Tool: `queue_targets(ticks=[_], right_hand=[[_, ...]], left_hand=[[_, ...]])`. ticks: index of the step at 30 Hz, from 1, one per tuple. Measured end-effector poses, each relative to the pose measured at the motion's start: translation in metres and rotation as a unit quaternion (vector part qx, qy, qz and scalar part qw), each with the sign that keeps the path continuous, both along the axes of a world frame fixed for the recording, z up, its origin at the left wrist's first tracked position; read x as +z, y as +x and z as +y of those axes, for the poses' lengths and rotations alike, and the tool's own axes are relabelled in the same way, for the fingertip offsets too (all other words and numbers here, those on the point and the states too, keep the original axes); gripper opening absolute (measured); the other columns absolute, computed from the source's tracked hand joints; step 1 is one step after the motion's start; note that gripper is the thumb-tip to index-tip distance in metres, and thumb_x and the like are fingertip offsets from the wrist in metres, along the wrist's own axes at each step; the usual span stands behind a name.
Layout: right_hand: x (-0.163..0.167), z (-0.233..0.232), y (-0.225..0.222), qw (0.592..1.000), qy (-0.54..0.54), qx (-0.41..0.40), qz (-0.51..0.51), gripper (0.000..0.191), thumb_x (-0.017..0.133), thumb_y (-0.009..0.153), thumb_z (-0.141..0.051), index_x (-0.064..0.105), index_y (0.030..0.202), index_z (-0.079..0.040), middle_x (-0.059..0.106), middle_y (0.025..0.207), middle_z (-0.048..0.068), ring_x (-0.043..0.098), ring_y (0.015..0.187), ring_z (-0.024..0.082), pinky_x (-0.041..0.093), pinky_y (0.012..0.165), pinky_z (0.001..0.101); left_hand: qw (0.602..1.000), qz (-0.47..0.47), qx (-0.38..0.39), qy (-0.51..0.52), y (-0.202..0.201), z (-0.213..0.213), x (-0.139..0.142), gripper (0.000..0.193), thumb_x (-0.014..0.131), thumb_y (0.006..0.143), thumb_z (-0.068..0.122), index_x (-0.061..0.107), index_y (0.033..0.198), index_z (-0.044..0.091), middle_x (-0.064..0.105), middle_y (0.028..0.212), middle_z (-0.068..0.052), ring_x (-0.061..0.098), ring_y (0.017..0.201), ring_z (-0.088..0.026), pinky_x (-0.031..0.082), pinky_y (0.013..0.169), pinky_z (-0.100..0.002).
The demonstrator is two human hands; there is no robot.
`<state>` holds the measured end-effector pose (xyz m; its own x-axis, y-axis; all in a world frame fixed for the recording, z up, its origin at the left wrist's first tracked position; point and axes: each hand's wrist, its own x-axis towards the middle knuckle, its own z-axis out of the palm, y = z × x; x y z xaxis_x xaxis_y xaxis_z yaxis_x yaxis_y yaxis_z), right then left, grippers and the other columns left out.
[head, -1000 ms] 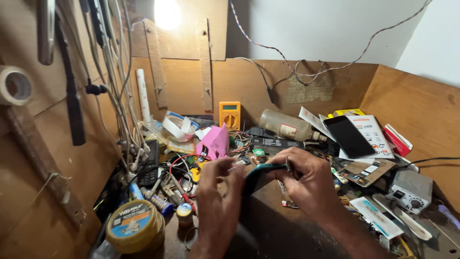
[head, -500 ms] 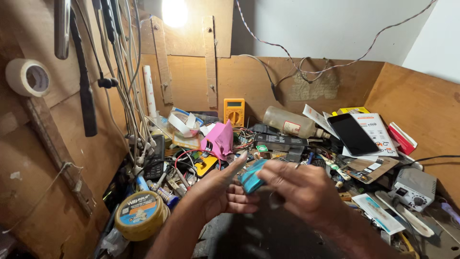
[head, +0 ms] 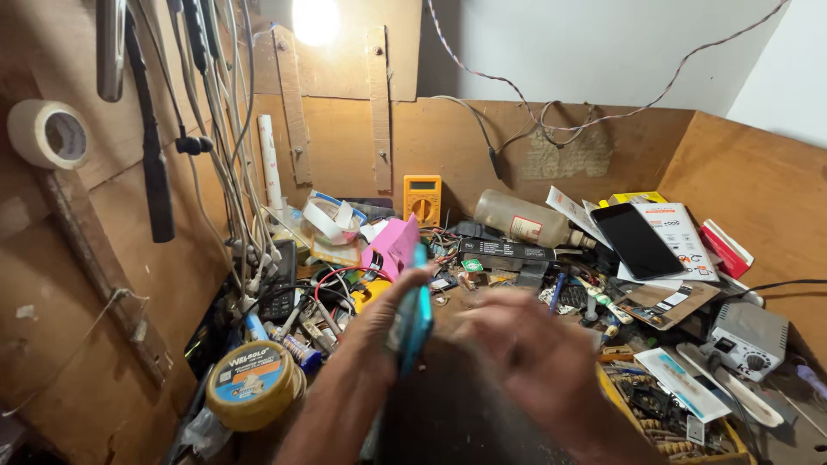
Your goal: The person uses a metal prying tool to separate the back cover from a teal smartphone. They work along the edges, then lift and remove the back cover, exposing the internal battery and components.
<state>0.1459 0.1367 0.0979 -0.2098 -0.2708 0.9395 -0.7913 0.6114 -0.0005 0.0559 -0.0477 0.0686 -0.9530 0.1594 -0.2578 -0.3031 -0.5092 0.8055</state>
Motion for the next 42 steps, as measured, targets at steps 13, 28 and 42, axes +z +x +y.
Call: queue_targets(ticks=[13,28,42], right_hand=[[-0.062,-0.038,-0.048,0.897,0.010,-0.040,-0.441,0.022,0.083,0.075,-0.015,0.075,0.093,-0.004,0.074,0.089,0.013,0.072,0.084,0.031,0.055,0.074,0.0427],[-0.073,0.044,-0.107,0.883,0.013,-0.255,-0.394,0.024,0.077,0.085,-0.025,0.074,0.088,-0.001,0.073,0.088,0.016,0.071,0.085,0.034,0.055,0.078,0.0456],[-0.064,0.039,-0.086,0.880,-0.029,-0.246,-0.404,0.063,0.055,0.101,-0.056,0.069,0.089,0.004,0.060,0.069,0.015,0.062,0.064,0.027,0.049,0.064,0.0406]], left_hand=[[0.973,0.013,0.102,0.205,0.008,-0.013,-0.013,0.052,0.092,0.063,0.047,0.057,0.085,0.014,0.052,0.065,0.001,0.052,0.050,-0.014,0.039,0.041,-0.029],[0.978,-0.014,0.018,0.207,-0.013,0.028,-0.027,0.044,0.086,0.071,0.045,0.052,0.076,0.017,0.053,0.057,0.000,0.052,0.045,-0.015,0.046,0.043,-0.031],[0.948,0.047,-0.063,0.310,-0.039,0.027,-0.068,0.058,0.069,0.084,0.062,0.055,0.087,0.006,0.057,0.072,-0.006,0.049,0.056,-0.012,0.041,0.046,-0.022]])
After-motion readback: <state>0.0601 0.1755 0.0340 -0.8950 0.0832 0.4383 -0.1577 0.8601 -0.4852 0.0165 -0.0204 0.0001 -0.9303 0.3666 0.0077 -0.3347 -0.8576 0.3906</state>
